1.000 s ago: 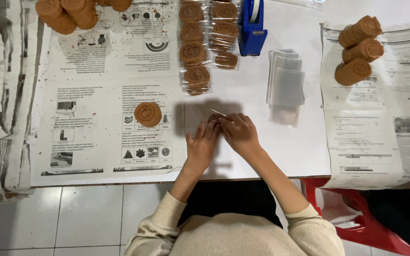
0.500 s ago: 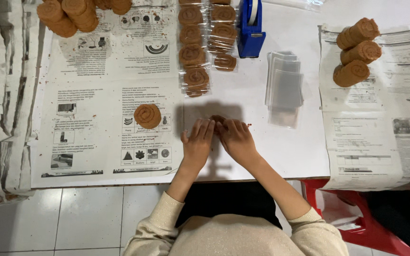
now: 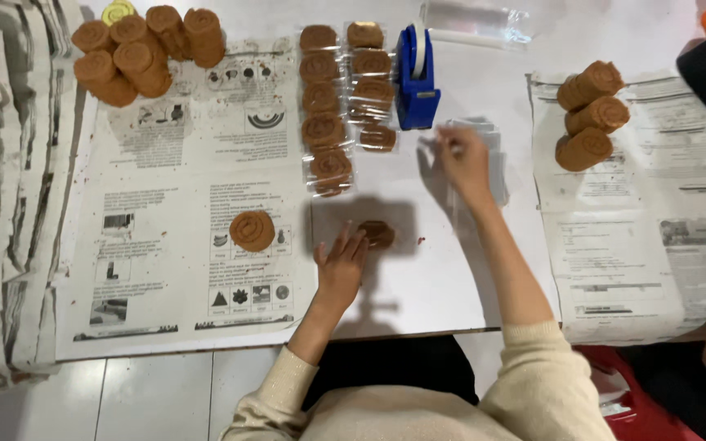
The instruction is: The person places individual spiral-shaped food items into small plastic bags by hand, سپس takes adhesive tape from a dispenser to seal each bag.
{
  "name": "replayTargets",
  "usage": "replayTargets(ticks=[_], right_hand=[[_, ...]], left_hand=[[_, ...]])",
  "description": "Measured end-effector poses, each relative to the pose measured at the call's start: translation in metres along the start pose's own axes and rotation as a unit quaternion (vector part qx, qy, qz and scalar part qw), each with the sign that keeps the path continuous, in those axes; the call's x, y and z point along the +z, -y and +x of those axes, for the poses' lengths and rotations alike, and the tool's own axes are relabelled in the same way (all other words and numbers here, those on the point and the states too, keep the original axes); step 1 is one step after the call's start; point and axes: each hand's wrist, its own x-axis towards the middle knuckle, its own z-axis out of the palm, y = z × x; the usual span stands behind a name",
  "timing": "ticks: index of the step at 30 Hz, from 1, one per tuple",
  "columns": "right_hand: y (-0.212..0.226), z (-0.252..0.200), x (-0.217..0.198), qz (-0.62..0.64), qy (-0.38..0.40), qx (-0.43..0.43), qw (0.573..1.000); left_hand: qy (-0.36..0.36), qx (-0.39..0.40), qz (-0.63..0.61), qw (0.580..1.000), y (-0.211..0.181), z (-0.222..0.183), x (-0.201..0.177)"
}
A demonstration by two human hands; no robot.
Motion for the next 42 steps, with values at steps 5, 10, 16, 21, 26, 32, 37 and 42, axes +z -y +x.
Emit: replayTargets(ticks=[5,10,16,21,26,32,37,42], right_hand=[[-0.101,0.115,0.035,-0.066,-0.003,0.074,0.995],[-0.107,0.144,0.053,-0.097,0.049,0.134,0.985],[-0.066,0.140,0.054,-0.013,0.061,0.272,0.960],[-0.036,0.136,0.051,0.079,0.014,0.290,0.954],[-0.049,0.127,0.045,0.049,0.022,0.291,0.955],[-0.084,0.110,0.053,0.072,0.021,0.272,0.959],[-0.098,0.102,0.061,0.068,0.016,0.195,0.978],[-0.063,0.094,0.045,-0.032,-0.021,0.077,0.996]], left_hand=[[-0.033,0.008,-0.030,0.999,0.004,0.017,-0.020],[-0.043,0.006,-0.042,0.998,0.005,0.020,-0.020],[-0.011,-0.006,-0.065,0.998,0.005,0.023,-0.024],[0.014,-0.022,-0.082,0.996,0.006,0.020,-0.022],[0.021,-0.032,-0.090,0.995,0.003,0.018,-0.021],[0.022,-0.034,-0.090,0.995,0.002,0.016,-0.021],[0.024,-0.033,-0.083,0.996,0.002,0.014,-0.018],[0.013,-0.031,-0.077,0.996,0.005,0.013,-0.014]])
